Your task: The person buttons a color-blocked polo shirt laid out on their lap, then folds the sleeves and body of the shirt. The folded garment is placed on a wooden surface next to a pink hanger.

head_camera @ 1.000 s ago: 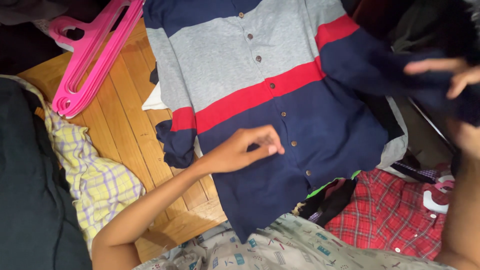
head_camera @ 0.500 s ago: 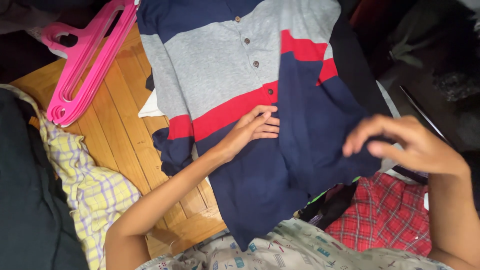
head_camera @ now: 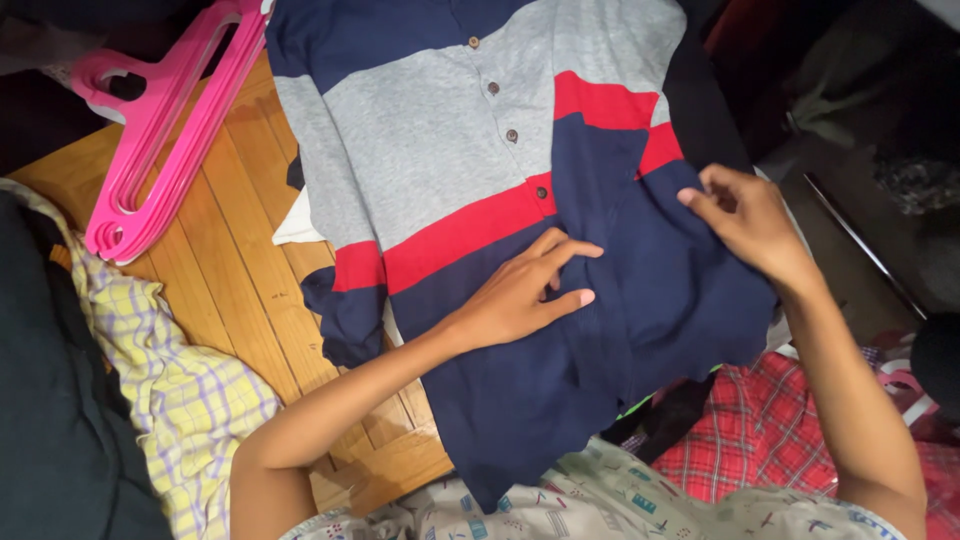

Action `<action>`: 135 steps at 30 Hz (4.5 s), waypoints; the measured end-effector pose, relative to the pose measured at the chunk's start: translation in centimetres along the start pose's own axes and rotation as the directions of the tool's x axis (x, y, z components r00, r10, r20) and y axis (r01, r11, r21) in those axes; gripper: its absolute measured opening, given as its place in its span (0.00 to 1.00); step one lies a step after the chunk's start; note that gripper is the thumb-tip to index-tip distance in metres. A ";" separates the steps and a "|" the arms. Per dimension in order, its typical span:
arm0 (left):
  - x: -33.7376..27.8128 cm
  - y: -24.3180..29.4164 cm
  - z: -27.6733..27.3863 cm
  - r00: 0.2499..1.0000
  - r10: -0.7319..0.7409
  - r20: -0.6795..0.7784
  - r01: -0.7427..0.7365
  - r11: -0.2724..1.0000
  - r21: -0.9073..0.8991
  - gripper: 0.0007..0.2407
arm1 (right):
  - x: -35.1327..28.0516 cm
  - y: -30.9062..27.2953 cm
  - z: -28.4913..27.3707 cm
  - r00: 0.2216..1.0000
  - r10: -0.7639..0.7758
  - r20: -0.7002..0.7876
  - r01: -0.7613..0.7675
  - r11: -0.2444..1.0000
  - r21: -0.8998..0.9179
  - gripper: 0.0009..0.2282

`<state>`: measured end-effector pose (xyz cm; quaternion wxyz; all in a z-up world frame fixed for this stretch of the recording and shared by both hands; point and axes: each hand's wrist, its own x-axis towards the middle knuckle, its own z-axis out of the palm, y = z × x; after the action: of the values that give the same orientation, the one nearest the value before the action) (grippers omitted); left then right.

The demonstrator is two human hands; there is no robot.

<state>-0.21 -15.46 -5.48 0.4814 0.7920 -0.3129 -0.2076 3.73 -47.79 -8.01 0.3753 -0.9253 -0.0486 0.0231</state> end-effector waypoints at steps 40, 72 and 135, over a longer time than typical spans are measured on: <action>-3.8 -0.3 1.1 0.983 -0.096 0.155 0.136 0.952 -0.275 0.26 | -5.2 1.8 -4.5 0.994 0.106 0.005 -0.106 0.983 0.148 0.28; -16.6 -4.7 -3.7 0.719 0.042 -0.694 0.414 0.775 0.477 0.19 | -2.6 -10.1 3.6 0.890 -0.451 0.060 0.455 0.876 -0.159 0.14; -3.6 -10.3 -14.3 0.649 -0.094 -0.755 0.090 0.995 -0.046 0.29 | -3.1 -16.5 9.3 0.824 -0.498 0.271 0.492 0.865 0.092 0.10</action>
<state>9.27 -0.43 -8.18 0.5583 0.8204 -0.0436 0.1157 -1.29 -29.92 -3.12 0.3658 -0.8643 -0.3402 0.0586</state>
